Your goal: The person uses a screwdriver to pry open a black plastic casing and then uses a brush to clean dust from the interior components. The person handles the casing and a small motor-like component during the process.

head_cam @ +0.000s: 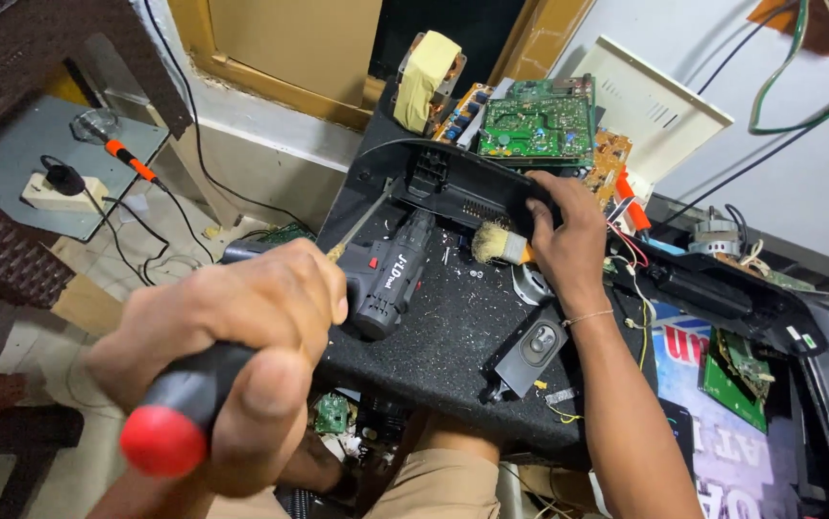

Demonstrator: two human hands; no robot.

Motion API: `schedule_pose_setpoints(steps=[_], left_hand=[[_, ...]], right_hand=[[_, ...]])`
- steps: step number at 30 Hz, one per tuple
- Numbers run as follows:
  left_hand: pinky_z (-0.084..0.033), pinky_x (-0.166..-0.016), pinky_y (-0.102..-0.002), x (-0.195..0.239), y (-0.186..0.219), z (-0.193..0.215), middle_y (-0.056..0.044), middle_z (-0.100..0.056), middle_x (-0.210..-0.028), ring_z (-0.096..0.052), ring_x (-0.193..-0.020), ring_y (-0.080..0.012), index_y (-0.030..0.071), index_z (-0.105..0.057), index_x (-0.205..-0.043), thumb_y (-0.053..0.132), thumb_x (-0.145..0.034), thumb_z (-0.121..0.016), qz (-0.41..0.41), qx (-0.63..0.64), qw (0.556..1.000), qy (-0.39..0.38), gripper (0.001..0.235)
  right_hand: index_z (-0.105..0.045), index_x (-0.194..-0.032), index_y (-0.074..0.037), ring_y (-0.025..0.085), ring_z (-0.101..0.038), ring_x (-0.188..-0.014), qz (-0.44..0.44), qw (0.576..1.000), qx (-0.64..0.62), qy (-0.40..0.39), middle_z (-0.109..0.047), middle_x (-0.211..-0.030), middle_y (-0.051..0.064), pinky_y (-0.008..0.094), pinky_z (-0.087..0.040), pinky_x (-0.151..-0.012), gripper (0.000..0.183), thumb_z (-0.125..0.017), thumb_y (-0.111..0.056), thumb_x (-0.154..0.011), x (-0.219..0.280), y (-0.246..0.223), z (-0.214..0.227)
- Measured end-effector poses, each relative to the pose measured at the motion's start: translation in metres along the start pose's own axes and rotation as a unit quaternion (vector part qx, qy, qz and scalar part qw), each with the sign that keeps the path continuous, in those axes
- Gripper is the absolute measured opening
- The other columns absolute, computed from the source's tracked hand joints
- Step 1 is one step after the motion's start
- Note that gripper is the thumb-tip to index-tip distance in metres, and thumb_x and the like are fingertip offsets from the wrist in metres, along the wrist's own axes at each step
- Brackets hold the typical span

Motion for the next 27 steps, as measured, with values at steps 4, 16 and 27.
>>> schedule_pose_setpoints(steps=[4, 16, 27], left_hand=[[-0.041, -0.052, -0.032, -0.001, -0.008, -0.002, -0.001, -0.03, -0.051, -0.035, -0.041, -0.0121, 0.008, -0.034, -0.073, 0.021, -0.095, -0.047, -0.016, -0.012, 0.999, 0.037, 0.029], [-0.035, -0.054, -0.034, 0.0, -0.006, 0.007, -0.003, -0.03, -0.053, -0.031, -0.043, -0.0138, 0.008, -0.033, -0.071, 0.02, -0.096, -0.043, 0.013, 0.002, 1.0, 0.024, 0.029], [-0.035, -0.053, -0.032, -0.001, 0.027, -0.009, -0.003, -0.029, -0.049, -0.028, -0.041, -0.0136, 0.006, -0.035, -0.066, 0.022, -0.094, -0.04, 0.038, -0.064, 0.996, 0.045, 0.033]], right_hand=[[-0.071, -0.125, -0.005, 0.027, -0.065, -0.097, -0.009, 1.0, 0.004, -0.003, -0.072, -0.105, 0.011, 0.043, -0.052, -0.09, 0.033, -0.068, 0.004, -0.093, -0.001, -0.001, 0.0], [-0.07, -0.126, -0.004, 0.027, -0.064, -0.096, 0.007, 1.0, 0.005, 0.0, -0.071, -0.103, 0.012, 0.042, -0.052, -0.09, 0.033, -0.07, 0.004, -0.094, 0.001, 0.001, 0.0], [-0.07, -0.124, -0.004, 0.027, -0.065, -0.096, 0.001, 1.0, 0.001, -0.003, -0.071, -0.104, 0.011, 0.043, -0.052, -0.089, 0.033, -0.069, 0.005, -0.093, 0.002, -0.002, 0.003]])
Point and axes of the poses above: each hand's wrist, its own x-axis away from the middle knuckle, its own z-axis out of the back of the hand, y = z × x, the point moved 1 cm from there along -x, towards the middle knuckle
